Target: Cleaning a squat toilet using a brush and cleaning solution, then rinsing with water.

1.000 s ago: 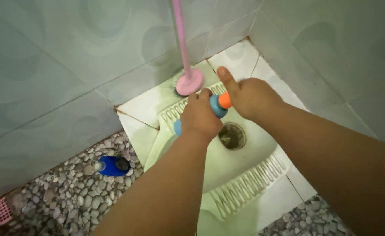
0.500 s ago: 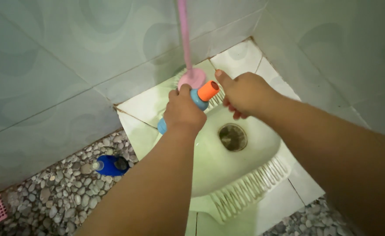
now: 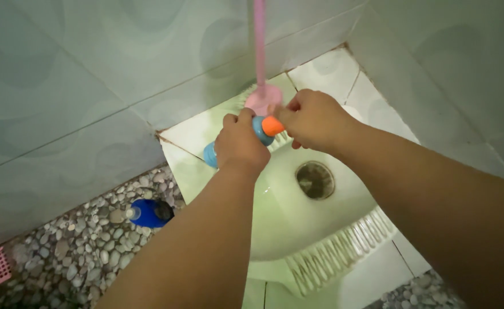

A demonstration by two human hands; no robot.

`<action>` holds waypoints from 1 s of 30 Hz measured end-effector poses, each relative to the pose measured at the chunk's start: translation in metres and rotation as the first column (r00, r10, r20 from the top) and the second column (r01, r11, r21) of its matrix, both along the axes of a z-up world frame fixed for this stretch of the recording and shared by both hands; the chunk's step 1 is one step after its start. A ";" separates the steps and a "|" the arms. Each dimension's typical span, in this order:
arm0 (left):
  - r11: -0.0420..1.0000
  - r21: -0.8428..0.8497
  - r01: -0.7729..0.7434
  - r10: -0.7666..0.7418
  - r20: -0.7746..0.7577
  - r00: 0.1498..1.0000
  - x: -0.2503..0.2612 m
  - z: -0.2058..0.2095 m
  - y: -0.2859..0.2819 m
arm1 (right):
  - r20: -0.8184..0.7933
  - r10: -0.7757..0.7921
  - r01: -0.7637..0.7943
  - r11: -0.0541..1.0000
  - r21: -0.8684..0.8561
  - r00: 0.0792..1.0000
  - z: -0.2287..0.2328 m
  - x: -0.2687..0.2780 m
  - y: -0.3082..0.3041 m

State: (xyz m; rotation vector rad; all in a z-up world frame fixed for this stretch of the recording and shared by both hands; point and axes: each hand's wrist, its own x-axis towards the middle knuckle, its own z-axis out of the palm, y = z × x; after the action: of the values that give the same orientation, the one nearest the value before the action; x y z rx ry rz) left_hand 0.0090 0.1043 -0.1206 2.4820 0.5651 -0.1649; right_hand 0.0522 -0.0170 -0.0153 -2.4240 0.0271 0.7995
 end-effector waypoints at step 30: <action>0.859 -0.481 -0.174 0.328 0.256 0.910 0.012 -0.087 0.082 | 0.443 0.265 -0.325 0.943 0.064 0.856 -0.107 0.013 0.089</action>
State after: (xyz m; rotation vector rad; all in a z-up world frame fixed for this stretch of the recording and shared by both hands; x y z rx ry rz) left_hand 0.0208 0.1863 -0.2074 1.9053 0.6233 0.2053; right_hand 0.0651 0.0715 -0.1222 -2.4478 -0.5691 0.3555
